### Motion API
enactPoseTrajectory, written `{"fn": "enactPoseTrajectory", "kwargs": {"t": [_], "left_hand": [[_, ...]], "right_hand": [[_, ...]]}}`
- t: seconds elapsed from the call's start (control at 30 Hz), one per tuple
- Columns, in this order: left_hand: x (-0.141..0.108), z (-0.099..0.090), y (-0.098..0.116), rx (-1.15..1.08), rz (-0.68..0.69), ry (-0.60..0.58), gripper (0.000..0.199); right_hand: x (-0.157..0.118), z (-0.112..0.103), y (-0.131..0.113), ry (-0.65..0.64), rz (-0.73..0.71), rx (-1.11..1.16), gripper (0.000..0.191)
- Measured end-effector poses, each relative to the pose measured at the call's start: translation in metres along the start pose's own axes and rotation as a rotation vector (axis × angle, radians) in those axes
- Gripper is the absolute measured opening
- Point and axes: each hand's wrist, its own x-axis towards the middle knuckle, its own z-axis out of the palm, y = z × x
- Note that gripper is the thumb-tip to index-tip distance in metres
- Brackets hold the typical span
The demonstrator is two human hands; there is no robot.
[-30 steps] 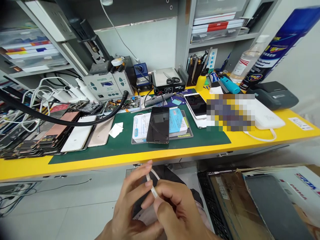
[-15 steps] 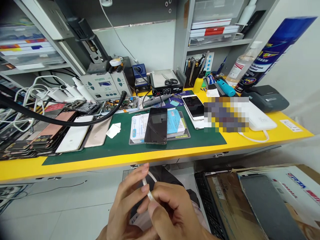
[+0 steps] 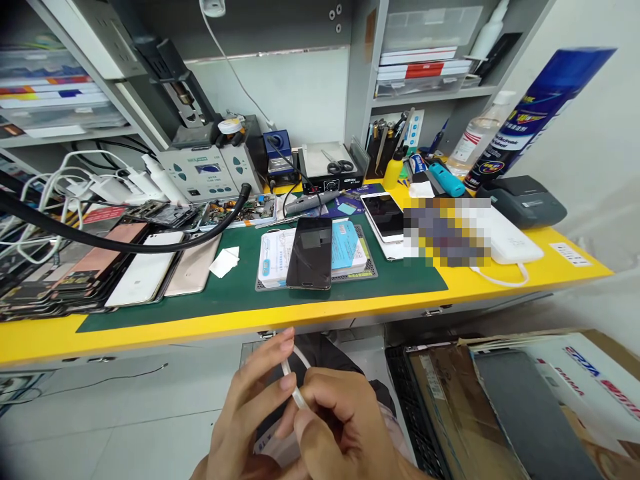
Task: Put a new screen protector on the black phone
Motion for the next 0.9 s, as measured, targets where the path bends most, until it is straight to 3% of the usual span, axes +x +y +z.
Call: {"fn": "enactPoseTrajectory", "kwargs": {"t": [0.17,0.4,0.5,0.57,0.7,0.8,0.9], "left_hand": [[-0.003,0.0,0.0,0.011,-0.014,-0.002,0.064],[0.0,-0.001,0.003,0.026,-0.018,-0.012,0.054],[0.001,-0.003,0.001,0.004,0.0,-0.002,0.051],[0.002,-0.008,-0.002,-0.041,-0.017,-0.034,0.051],[0.01,-0.023,-0.009,-0.174,-0.078,-0.208,0.052],[0.022,-0.034,-0.011,-0.118,-0.033,-0.184,0.039],[0.033,-0.041,-0.009,-0.021,0.065,-0.164,0.039]], "right_hand": [[0.001,0.001,-0.002,0.035,-0.024,-0.062,0.026],[0.0,0.001,-0.002,0.035,-0.07,-0.142,0.029],[-0.001,0.001,-0.003,0.023,-0.026,-0.117,0.036],[-0.001,0.0,-0.005,0.01,0.025,-0.087,0.04],[-0.002,-0.006,-0.011,-0.034,0.055,-0.097,0.036],[-0.001,-0.009,-0.017,-0.063,0.032,-0.183,0.028],[0.0,-0.01,-0.021,-0.089,-0.008,-0.284,0.024]]}}
